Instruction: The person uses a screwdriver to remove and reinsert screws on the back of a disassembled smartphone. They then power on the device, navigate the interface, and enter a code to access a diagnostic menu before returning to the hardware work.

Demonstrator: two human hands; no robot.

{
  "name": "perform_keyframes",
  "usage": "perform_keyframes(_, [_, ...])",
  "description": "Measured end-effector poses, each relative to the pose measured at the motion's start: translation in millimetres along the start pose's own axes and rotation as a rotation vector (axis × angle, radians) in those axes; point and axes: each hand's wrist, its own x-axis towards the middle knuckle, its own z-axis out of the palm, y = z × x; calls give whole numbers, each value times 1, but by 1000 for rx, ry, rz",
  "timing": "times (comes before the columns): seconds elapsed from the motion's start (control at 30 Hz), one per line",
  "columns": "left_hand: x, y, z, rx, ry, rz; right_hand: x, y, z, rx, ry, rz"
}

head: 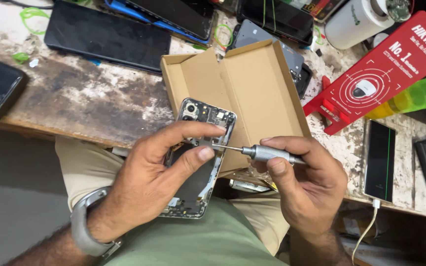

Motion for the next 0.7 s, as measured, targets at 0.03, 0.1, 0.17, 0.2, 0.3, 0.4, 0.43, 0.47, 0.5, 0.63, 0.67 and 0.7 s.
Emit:
perform_keyframes(0.03, [0, 0, 0, -18, 3, -4, 0, 2, 0, 10, -7, 1])
perform_keyframes(0.1, [-1, -2, -1, -9, 7, 34, 1, 3, 1, 26, -15, 4])
perform_keyframes(0.17, [-1, -3, -2, -12, 10, 51, 1, 3, 3, 23, -11, 14])
perform_keyframes(0.2, [-1, -4, -2, -20, 12, 49, 2, 3, 3, 19, -7, 20])
perform_keyframes(0.3, [-1, -6, -1, -34, 35, 51, 4, 2, 5, -5, -10, 33])
perform_keyframes(0.4, [-1, -6, -1, 2, 53, 77, 3, 1, 5, 7, 4, 12])
perform_keyframes(0.43, [-2, -5, -2, 21, 58, 90, 2, 0, 5, -11, 9, -5])
perform_keyframes(0.47, [-2, -4, -2, 24, 60, 69, 1, -1, 5, -28, 13, -21])
perform_keyframes(0.5, [-2, -4, -2, 25, 61, 47, 0, -2, 5, -47, 17, -36])
perform_keyframes(0.63, [-2, -1, -2, 87, 53, 94, 2, -6, 8, -137, -5, -80])
perform_keyframes(0.67, [-2, 0, -2, 102, 55, 90, 3, -7, 9, -159, -5, -87])
perform_keyframes(0.7, [-2, 0, -2, 117, 58, 87, 4, -8, 9, -182, -7, -95])
